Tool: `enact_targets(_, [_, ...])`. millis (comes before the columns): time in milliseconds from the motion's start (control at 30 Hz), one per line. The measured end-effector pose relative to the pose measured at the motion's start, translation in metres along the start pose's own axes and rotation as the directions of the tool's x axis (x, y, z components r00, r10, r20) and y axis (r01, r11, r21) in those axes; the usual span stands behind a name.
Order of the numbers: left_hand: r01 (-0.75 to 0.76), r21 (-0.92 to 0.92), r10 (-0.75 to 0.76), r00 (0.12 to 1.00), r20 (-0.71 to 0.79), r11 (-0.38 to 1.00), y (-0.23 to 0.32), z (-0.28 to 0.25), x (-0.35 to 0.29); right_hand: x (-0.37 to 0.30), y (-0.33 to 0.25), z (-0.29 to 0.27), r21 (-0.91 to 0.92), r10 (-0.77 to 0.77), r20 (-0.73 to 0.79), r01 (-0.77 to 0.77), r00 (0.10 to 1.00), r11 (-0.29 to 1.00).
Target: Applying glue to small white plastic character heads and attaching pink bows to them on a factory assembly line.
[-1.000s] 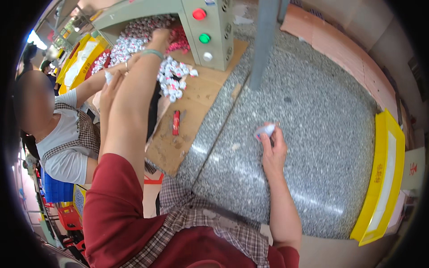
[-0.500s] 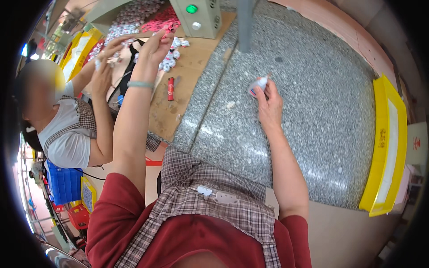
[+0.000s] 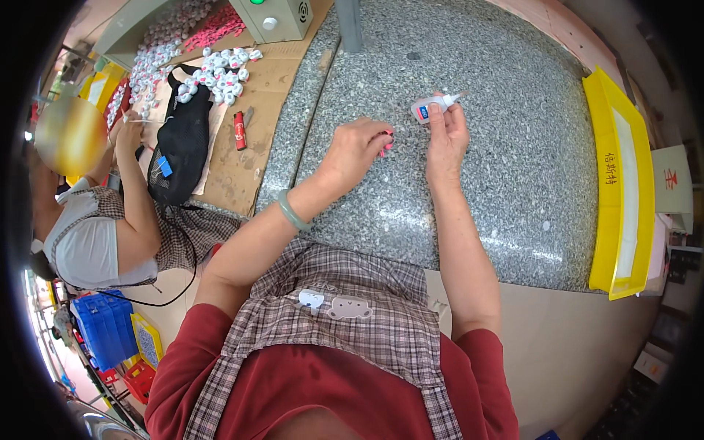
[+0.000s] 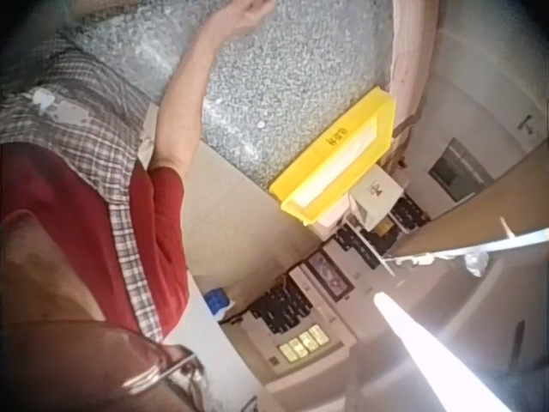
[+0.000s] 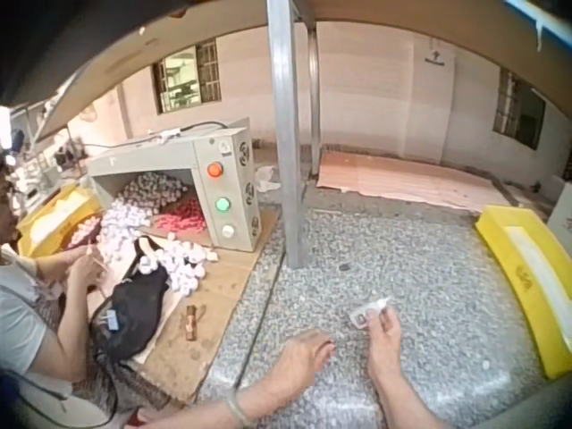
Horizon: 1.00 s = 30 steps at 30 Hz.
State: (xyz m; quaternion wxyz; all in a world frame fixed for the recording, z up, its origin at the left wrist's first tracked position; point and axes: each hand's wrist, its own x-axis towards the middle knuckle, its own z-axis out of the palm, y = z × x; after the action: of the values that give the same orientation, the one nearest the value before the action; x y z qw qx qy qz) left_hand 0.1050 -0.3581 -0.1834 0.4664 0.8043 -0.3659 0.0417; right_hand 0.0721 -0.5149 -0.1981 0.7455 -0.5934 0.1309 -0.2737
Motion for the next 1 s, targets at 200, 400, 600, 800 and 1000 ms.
enact_targets(200, [-0.093,0.174,0.091,0.996,0.018,0.98,0.01,0.0,-0.006,0.0,0.005,-0.003,-0.083,-0.031,0.019,0.032,0.999,0.996])
enact_targets(400, [-0.086,0.075,0.088,0.996,-0.029,0.993,0.005,-0.013,-0.008,0.003,0.004,0.002,-0.136,-0.028,0.071,0.038,0.997,0.99])
enact_targets(600, [0.072,-0.075,-0.077,0.995,-0.066,0.995,0.001,-0.043,-0.016,0.003,0.008,0.006,-0.182,-0.023,0.084,0.038,0.996,0.983])
enact_targets(800, [0.042,0.472,0.096,0.96,-0.265,0.881,-0.044,-0.105,-0.022,0.001,0.008,-0.002,-0.16,-0.028,0.114,0.046,0.993,0.986])
enact_targets(1000, [0.313,0.722,0.004,0.916,-0.401,0.617,-0.099,-0.172,-0.016,0.002,0.006,0.005,-0.178,-0.008,0.14,0.033,0.99,0.983])
